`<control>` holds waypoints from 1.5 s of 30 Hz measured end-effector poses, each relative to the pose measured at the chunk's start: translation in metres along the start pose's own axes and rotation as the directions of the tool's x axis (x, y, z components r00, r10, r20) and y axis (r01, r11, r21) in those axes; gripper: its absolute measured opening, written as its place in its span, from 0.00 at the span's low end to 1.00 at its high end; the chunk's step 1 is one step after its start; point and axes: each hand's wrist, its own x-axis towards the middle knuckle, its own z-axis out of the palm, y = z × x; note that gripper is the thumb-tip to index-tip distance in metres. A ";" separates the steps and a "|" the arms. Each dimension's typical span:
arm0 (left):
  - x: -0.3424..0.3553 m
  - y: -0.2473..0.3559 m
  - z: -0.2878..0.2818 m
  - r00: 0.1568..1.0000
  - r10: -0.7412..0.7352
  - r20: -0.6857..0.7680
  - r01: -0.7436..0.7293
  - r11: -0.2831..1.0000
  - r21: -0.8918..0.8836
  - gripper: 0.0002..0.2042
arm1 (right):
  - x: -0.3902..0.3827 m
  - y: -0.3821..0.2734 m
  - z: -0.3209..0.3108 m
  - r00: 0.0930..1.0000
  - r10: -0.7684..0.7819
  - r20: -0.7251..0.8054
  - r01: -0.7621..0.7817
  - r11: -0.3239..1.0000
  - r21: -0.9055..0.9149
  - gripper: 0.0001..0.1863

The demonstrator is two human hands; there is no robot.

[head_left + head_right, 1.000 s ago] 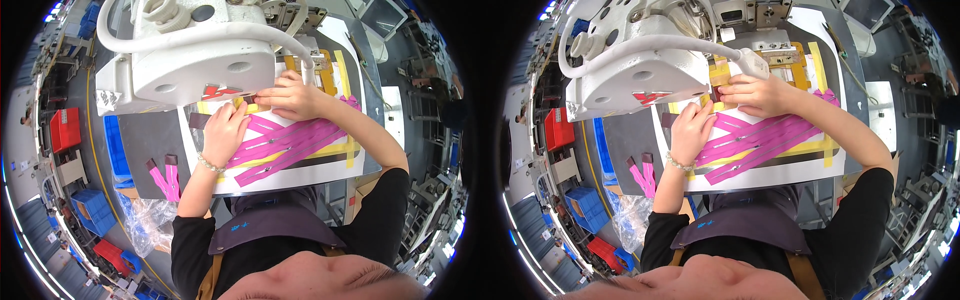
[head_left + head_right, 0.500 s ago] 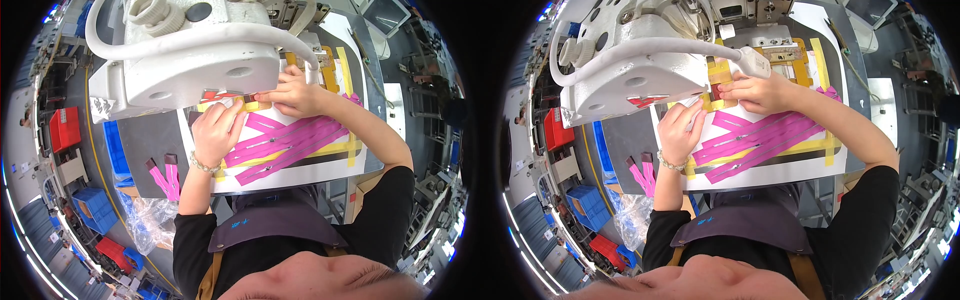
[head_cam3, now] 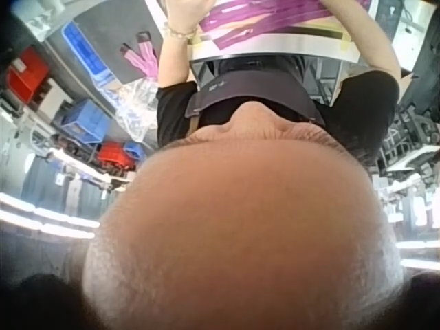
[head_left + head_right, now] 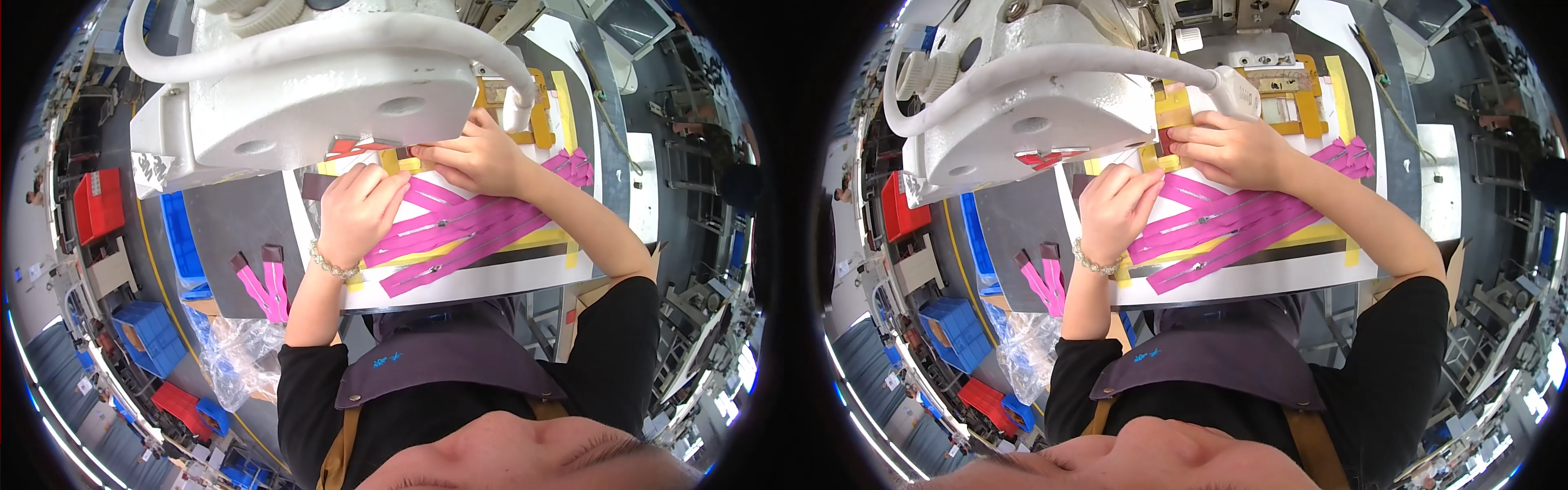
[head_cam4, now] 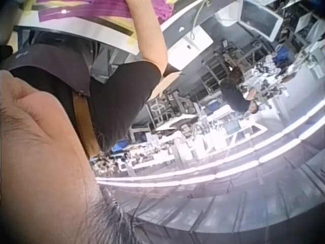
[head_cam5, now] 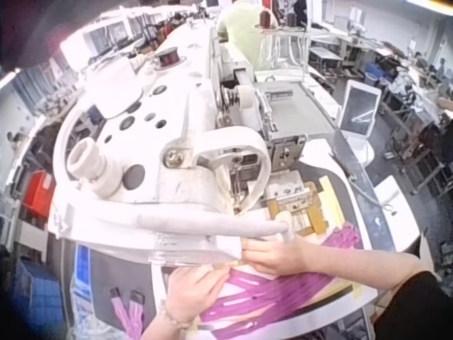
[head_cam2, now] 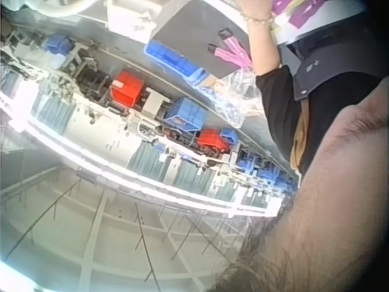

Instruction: The recorder is using an industrial sewing machine to sew small black leather tabs onto pink zippers.

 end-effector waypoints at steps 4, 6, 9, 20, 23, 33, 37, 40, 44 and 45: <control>-0.005 -0.001 0.003 1.000 0.012 0.023 -0.012 1.000 0.002 0.05 | 0.000 -0.007 0.002 0.999 0.012 -0.043 -0.015 0.997 -0.073 0.14; -0.005 -0.002 0.003 0.998 -0.002 0.063 0.005 0.999 -0.045 0.08 | -0.001 -0.007 0.003 0.999 0.027 -0.039 -0.031 0.996 -0.089 0.14; -0.009 -0.001 0.008 0.997 0.004 0.072 0.005 0.991 -0.131 0.07 | -0.002 -0.008 0.003 0.998 0.003 -0.059 -0.010 0.994 -0.108 0.15; -0.011 0.004 0.004 0.952 0.009 0.305 0.084 0.953 -0.291 0.10 | -0.005 -0.016 0.011 0.991 0.100 -0.083 -0.108 0.989 -0.098 0.20; -0.011 0.006 0.003 0.963 0.000 0.269 0.077 0.958 -0.276 0.09 | -0.007 -0.014 0.014 0.992 0.089 -0.093 -0.099 0.989 -0.111 0.21; -0.059 0.055 -0.012 0.944 -0.099 0.316 0.160 0.972 -0.171 0.09 | -0.026 -0.021 -0.015 0.980 0.168 -0.109 -0.172 0.985 -0.029 0.20; -0.085 0.074 -0.015 0.924 -0.268 0.273 0.293 0.954 -0.056 0.14 | -0.054 -0.028 -0.047 0.954 0.293 -0.053 -0.286 0.952 0.111 0.21; -0.091 0.077 -0.015 0.884 -0.308 0.352 0.353 0.933 -0.071 0.15 | -0.068 -0.045 -0.067 0.914 0.394 0.098 -0.406 0.882 0.240 0.19; -0.084 0.074 -0.012 0.909 -0.213 0.359 0.269 0.956 -0.114 0.13 | -0.074 -0.080 -0.055 0.941 0.252 0.225 -0.328 0.840 0.432 0.21; -0.082 0.077 -0.012 0.910 -0.212 0.356 0.267 0.957 -0.110 0.13 | -0.071 -0.091 -0.048 0.959 0.208 0.194 -0.273 0.865 0.421 0.22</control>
